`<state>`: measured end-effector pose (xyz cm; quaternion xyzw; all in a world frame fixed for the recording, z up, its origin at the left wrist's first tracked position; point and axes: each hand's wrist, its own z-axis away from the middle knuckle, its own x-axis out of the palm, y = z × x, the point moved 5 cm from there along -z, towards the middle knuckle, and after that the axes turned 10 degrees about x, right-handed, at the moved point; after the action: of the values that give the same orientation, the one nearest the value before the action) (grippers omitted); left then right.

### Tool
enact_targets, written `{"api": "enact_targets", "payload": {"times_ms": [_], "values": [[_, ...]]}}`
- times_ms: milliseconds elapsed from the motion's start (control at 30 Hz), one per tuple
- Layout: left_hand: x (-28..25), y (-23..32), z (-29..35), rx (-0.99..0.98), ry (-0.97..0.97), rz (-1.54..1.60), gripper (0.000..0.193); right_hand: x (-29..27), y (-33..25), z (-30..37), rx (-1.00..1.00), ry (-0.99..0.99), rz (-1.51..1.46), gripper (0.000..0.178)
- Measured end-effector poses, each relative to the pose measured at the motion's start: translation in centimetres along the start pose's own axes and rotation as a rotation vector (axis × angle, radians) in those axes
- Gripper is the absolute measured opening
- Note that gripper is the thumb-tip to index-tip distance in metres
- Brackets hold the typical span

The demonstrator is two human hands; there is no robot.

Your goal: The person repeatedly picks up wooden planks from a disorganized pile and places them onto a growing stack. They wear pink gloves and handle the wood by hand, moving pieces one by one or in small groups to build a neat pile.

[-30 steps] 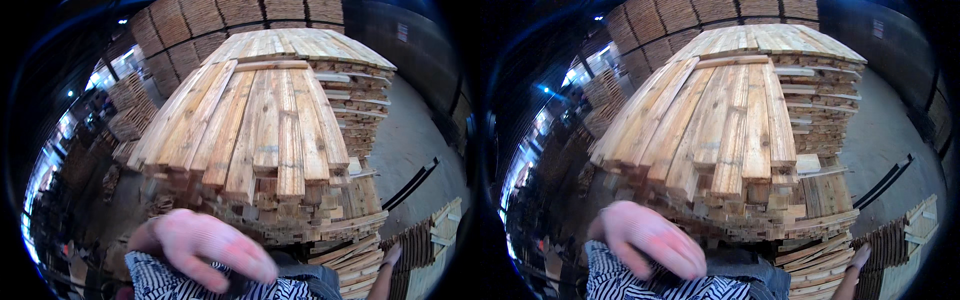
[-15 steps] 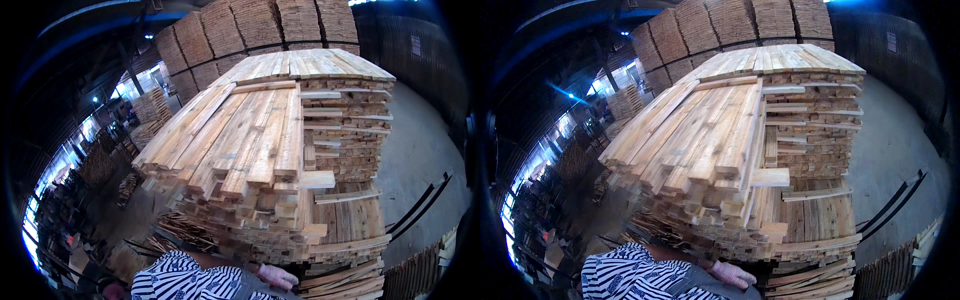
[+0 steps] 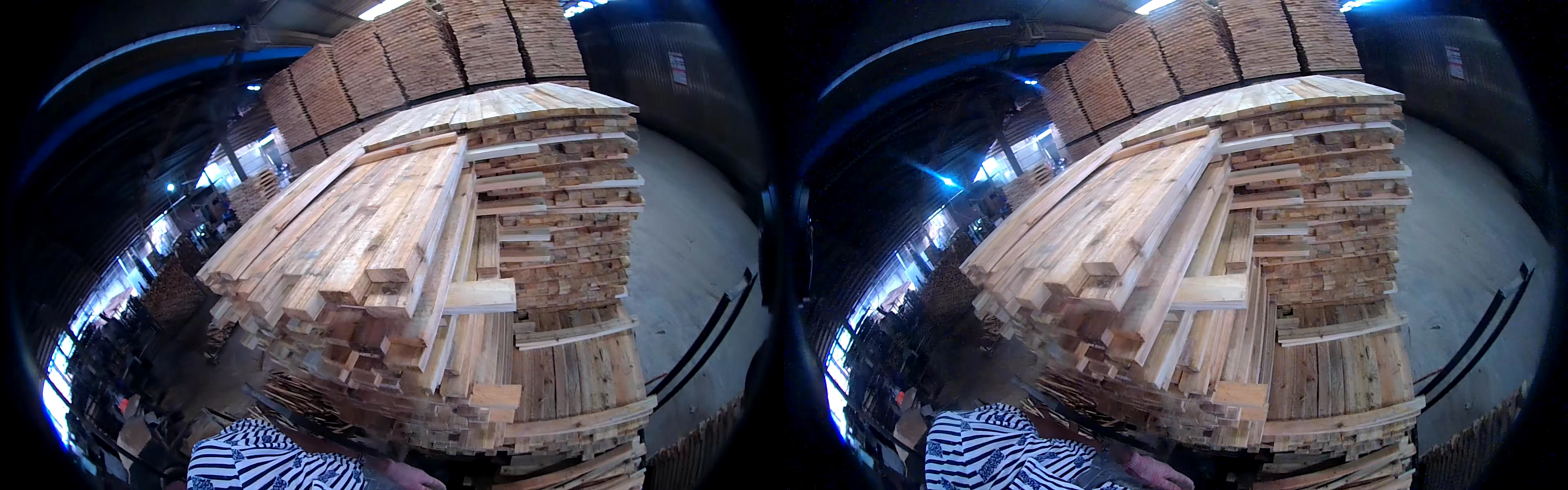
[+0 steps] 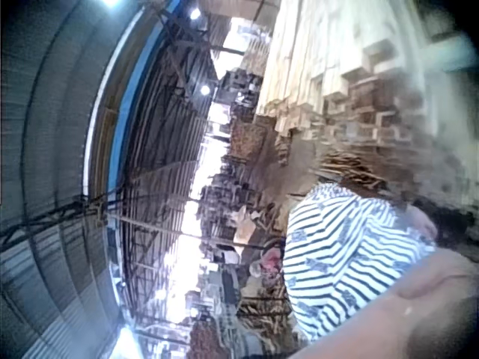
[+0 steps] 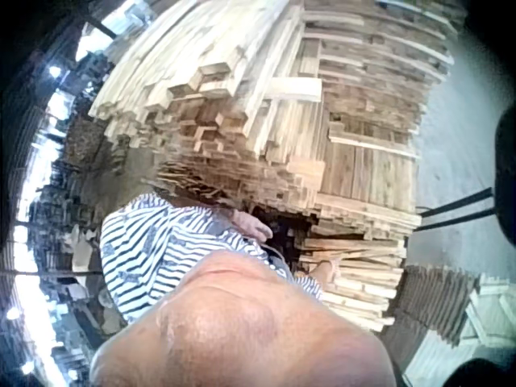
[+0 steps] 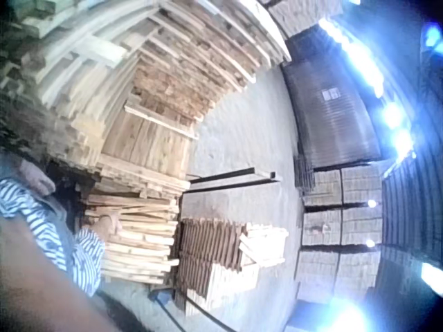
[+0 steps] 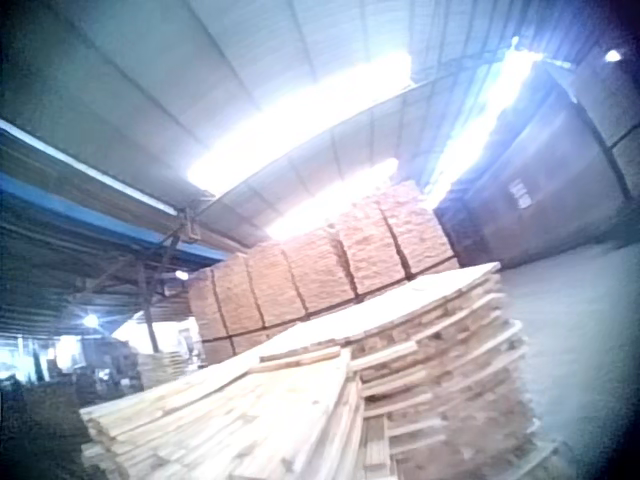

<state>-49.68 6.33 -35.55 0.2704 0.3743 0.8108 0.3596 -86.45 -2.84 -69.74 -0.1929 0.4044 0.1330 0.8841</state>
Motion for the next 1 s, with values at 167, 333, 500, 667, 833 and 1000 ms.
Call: {"api": "enact_targets", "payload": {"times_ms": [167, 333, 500, 667, 833, 1000], "values": [[0.4, -1.5, -0.6, -0.001, 0.039, 0.053, 0.063, 0.5, -0.2, -1.0, 0.048, 0.056, 0.008, 0.067], [-0.2, -1.7, -0.5, -0.019, -0.037, 0.058, 0.061, 0.8, 2.1, 0.2, 0.159, 0.107, -0.065, 0.070], [1.9, -4.0, 1.0, -0.158, -0.157, 0.082, 0.060, 3.8, 4.7, 5.5, 0.432, 0.136, -0.182, 0.073], [2.7, -3.5, 4.8, -0.362, 0.119, 0.152, 0.056, 7.5, 4.0, 11.7, 0.909, 0.220, -0.238, 0.076], [-2.5, -6.1, 2.5, -0.389, 0.357, 0.484, 0.052, 4.4, -1.5, 12.0, 1.071, -0.048, -0.428, 0.092], [-1.7, -6.5, 1.1, -0.435, 0.302, 0.426, 0.054, 4.5, -1.1, 10.6, 0.820, -0.075, -0.265, 0.089]]}}
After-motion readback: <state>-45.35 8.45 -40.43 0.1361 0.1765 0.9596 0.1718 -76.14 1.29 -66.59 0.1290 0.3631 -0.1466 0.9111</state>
